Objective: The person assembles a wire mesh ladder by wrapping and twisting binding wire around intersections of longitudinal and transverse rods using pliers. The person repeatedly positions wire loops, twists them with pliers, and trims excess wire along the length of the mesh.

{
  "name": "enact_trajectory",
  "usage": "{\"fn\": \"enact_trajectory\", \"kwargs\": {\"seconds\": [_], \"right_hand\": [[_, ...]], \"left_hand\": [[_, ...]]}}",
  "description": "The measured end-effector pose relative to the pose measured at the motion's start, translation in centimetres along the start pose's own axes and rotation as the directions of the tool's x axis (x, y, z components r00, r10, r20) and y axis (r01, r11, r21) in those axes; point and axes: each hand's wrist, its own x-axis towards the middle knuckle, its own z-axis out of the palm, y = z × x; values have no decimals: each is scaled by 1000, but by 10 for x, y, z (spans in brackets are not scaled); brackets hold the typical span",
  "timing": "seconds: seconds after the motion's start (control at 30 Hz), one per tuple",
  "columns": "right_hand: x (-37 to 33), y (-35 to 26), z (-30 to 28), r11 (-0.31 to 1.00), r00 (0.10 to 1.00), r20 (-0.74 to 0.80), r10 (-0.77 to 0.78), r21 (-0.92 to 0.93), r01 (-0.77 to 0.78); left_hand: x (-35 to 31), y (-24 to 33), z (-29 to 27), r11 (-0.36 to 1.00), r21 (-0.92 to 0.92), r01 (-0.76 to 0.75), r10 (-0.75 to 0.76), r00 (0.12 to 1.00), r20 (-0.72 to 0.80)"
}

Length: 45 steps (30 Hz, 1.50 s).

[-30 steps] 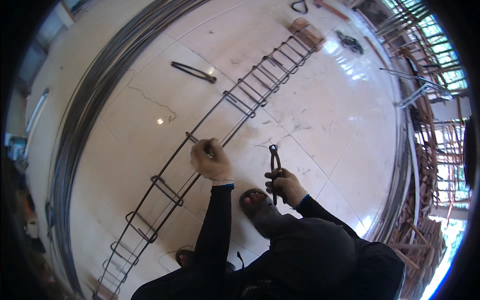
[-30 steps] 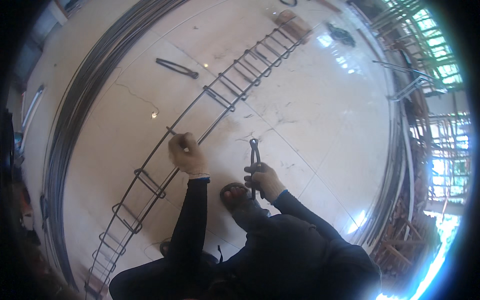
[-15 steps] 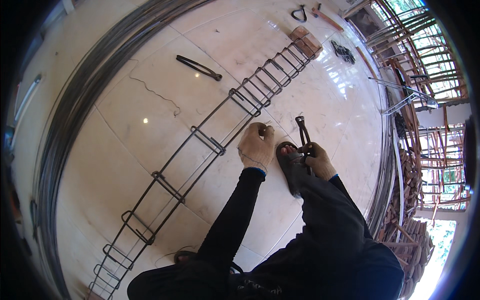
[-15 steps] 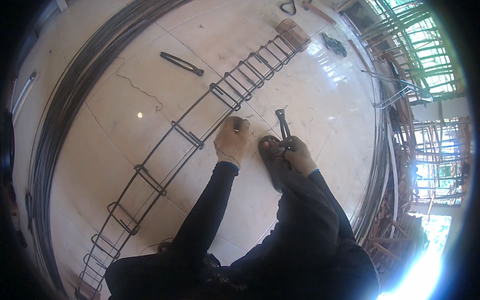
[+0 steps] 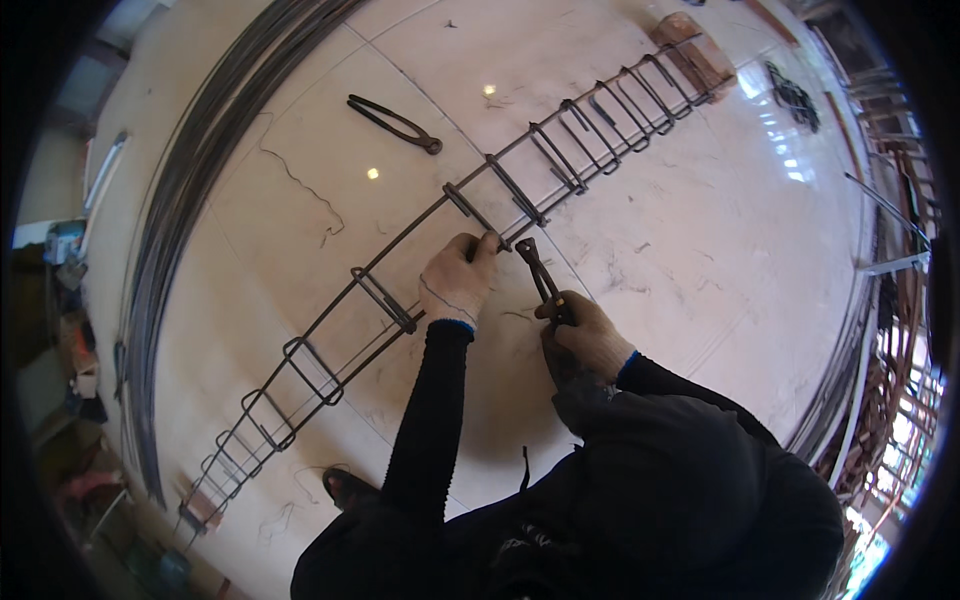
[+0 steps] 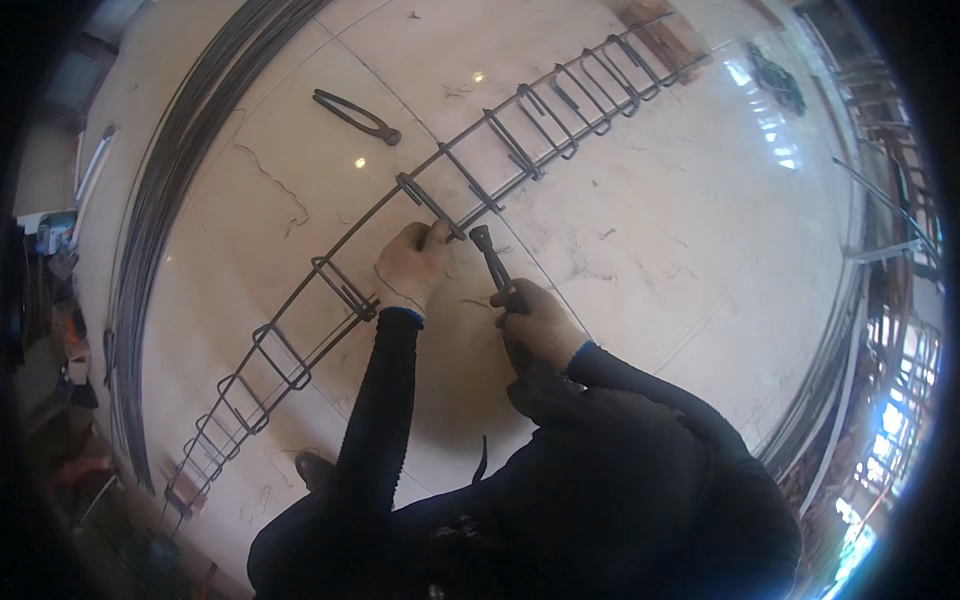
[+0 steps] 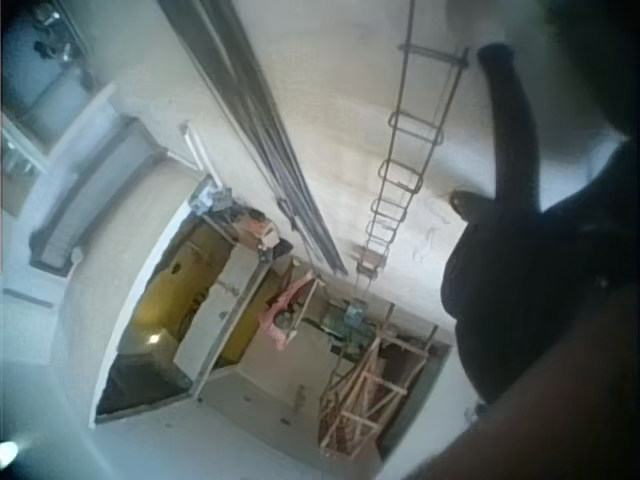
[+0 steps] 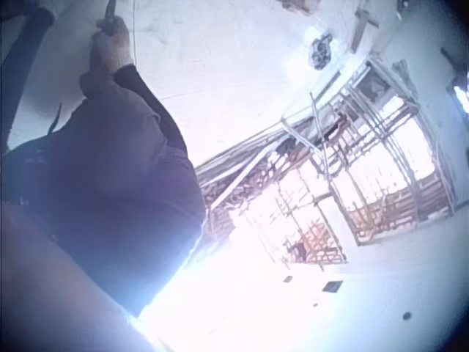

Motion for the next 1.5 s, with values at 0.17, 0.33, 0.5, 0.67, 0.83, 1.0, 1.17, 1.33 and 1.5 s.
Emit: {"fn": "enact_trajectory", "kwargs": {"seconds": [0.17,0.33,0.5,0.67,0.83,1.0,1.17,1.33,1.5], "right_hand": [[22,-26,-10,996,979,191,75,36,-84],[28,-29,-35,993,959,258,118,-29,-115],[33,-16,-43,984,976,172,136,-138,-113],[37,-19,-18,964,983,138,-125,-216,153],[34,-16,-4,946,988,19,-153,-287,152],[13,-32,-20,989,990,130,57,-143,-38],[-15,-50,-45,935,866,492,85,260,-240],[-24,-62,-28,703,830,557,-10,594,-391],[-20,-72,-11,669,819,570,-67,635,-387]], "left_hand": [[-7,13,-5,995,12,98,-98,995,28],[1,12,-2,987,26,160,-161,985,68],[0,11,0,981,149,122,-131,990,57],[1,10,14,991,66,117,-118,993,12],[0,11,12,994,28,105,-106,993,45],[16,0,6,986,-125,112,-76,963,258],[26,-33,22,942,-337,-6,68,983,172],[30,-14,16,822,-540,181,27,935,354],[28,-11,6,813,-532,238,-14,921,390]]}}
